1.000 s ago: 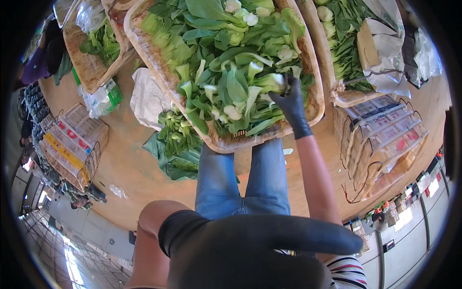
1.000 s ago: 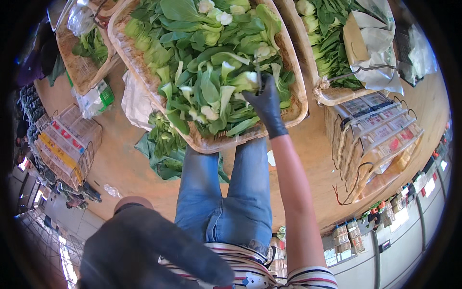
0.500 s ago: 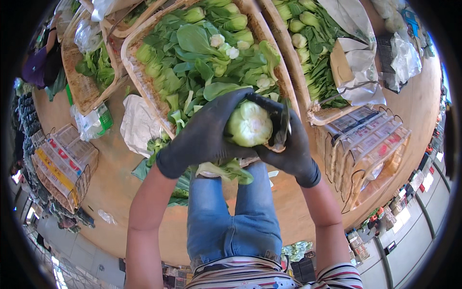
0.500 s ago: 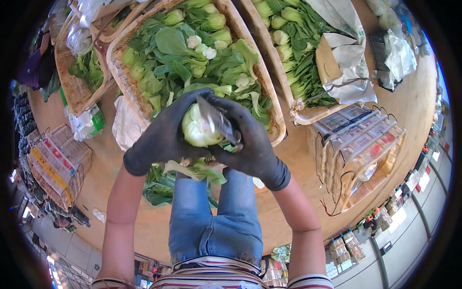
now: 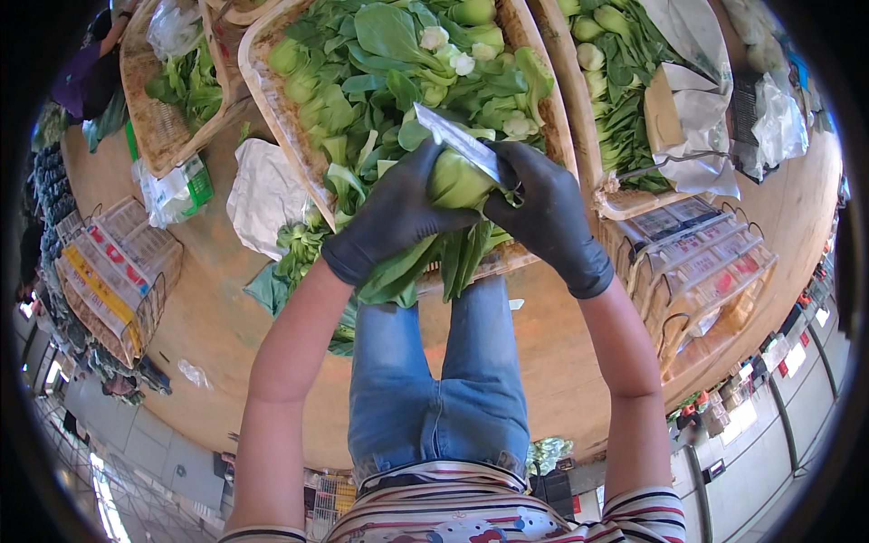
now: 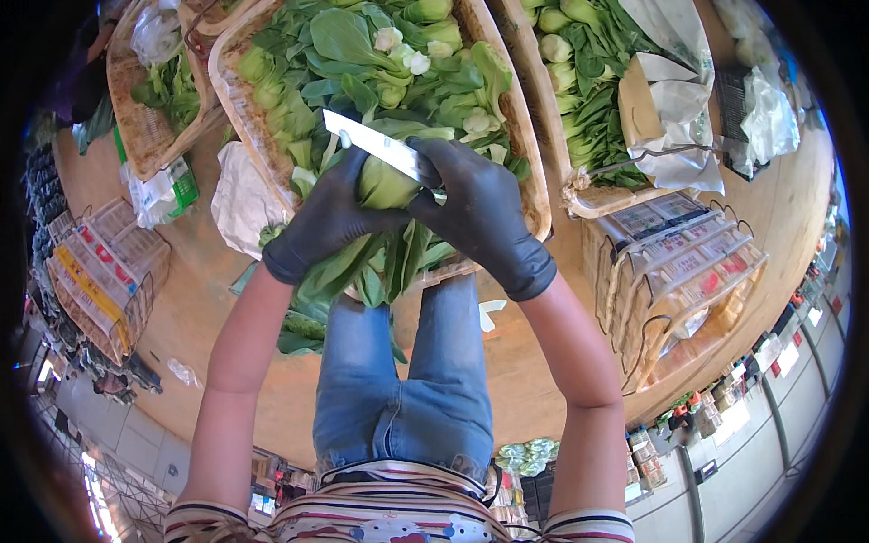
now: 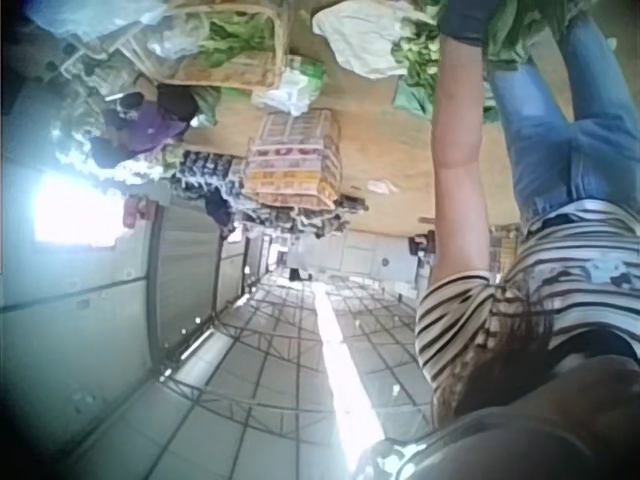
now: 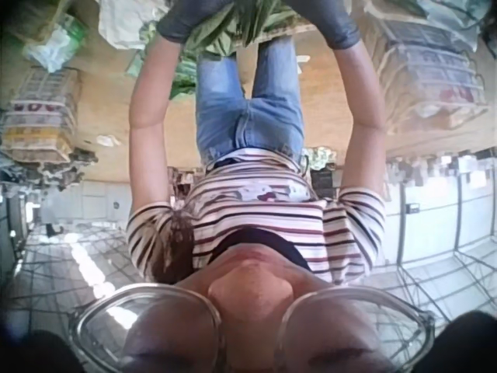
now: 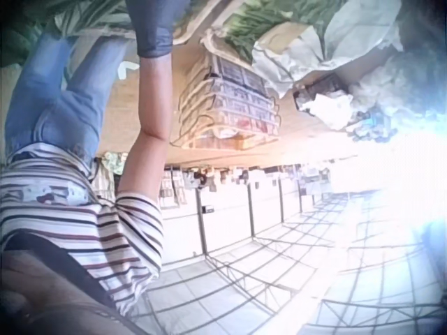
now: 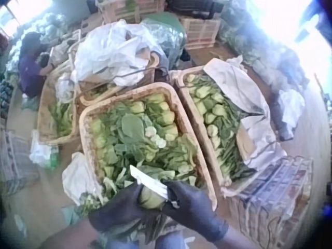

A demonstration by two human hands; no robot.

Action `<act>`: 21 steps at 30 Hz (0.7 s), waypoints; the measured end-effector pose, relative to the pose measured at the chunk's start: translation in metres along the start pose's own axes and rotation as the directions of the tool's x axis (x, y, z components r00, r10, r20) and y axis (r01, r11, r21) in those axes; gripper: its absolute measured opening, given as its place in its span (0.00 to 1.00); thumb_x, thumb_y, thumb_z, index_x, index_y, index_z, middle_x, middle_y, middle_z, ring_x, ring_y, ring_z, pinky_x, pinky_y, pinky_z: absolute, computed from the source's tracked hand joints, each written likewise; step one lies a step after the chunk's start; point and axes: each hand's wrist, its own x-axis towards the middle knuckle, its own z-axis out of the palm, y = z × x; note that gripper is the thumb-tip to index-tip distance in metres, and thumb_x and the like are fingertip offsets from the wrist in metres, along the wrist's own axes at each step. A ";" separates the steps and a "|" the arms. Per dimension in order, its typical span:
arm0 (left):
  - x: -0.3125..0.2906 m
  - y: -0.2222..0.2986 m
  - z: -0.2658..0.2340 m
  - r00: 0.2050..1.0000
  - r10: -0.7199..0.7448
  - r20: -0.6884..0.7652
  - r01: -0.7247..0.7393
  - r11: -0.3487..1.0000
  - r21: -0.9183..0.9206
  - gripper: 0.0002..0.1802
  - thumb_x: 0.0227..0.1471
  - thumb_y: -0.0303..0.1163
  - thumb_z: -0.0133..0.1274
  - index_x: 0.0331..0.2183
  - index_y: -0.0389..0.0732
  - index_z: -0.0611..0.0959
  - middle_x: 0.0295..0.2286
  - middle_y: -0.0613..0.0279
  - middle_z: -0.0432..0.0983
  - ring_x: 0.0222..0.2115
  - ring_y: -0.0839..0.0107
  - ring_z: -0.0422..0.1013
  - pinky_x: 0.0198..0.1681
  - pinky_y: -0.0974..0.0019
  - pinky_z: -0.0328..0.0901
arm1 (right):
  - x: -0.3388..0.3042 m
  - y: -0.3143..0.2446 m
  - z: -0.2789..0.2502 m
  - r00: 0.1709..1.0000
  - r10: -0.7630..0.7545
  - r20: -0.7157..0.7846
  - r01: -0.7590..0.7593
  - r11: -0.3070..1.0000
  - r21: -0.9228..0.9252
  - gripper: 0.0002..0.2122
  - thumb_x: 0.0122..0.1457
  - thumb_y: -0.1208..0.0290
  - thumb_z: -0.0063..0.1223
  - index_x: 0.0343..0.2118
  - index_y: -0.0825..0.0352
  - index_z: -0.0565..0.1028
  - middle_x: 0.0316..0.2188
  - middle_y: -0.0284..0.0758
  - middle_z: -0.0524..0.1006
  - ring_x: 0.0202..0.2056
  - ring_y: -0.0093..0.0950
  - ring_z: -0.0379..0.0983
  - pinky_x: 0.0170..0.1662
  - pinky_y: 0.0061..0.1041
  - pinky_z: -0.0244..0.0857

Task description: The person trims the stems of bok choy using a knife and places the trimmed vegetables into a plastic crate.

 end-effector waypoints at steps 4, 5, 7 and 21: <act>-0.009 -0.014 -0.018 0.966 -0.186 0.180 0.191 0.982 -0.007 0.38 0.37 0.34 0.67 0.49 0.35 0.67 0.43 0.52 0.69 0.43 0.62 0.68 0.49 0.61 0.62 | -0.002 0.011 0.005 0.997 -0.014 0.074 0.018 0.998 -0.057 0.20 0.39 0.77 0.57 0.41 0.63 0.72 0.25 0.35 0.73 0.26 0.32 0.73 0.28 0.28 0.68; -0.009 -0.005 -0.026 0.956 -0.170 0.240 0.166 0.985 0.039 0.39 0.37 0.33 0.67 0.50 0.36 0.66 0.45 0.53 0.69 0.46 0.65 0.66 0.52 0.63 0.60 | -0.002 0.018 0.006 0.997 -0.019 0.077 0.028 0.993 -0.111 0.19 0.40 0.77 0.58 0.40 0.63 0.73 0.26 0.35 0.73 0.26 0.32 0.73 0.28 0.28 0.68; -0.013 -0.007 -0.024 0.943 -0.223 0.246 0.247 0.966 -0.072 0.41 0.37 0.34 0.67 0.51 0.35 0.66 0.46 0.54 0.68 0.48 0.66 0.65 0.53 0.64 0.59 | -0.003 0.029 0.001 0.999 -0.004 -0.041 0.002 0.998 -0.060 0.17 0.42 0.77 0.57 0.39 0.62 0.74 0.25 0.35 0.73 0.24 0.32 0.72 0.26 0.28 0.67; -0.046 0.000 -0.014 0.971 -0.204 0.126 0.233 0.931 -0.282 0.40 0.35 0.36 0.68 0.48 0.34 0.68 0.40 0.56 0.73 0.39 0.70 0.69 0.46 0.66 0.64 | -0.025 0.011 0.019 0.958 -0.084 0.274 0.135 0.975 -0.175 0.06 0.42 0.71 0.55 0.15 0.63 0.70 0.15 0.37 0.71 0.19 0.39 0.70 0.22 0.35 0.63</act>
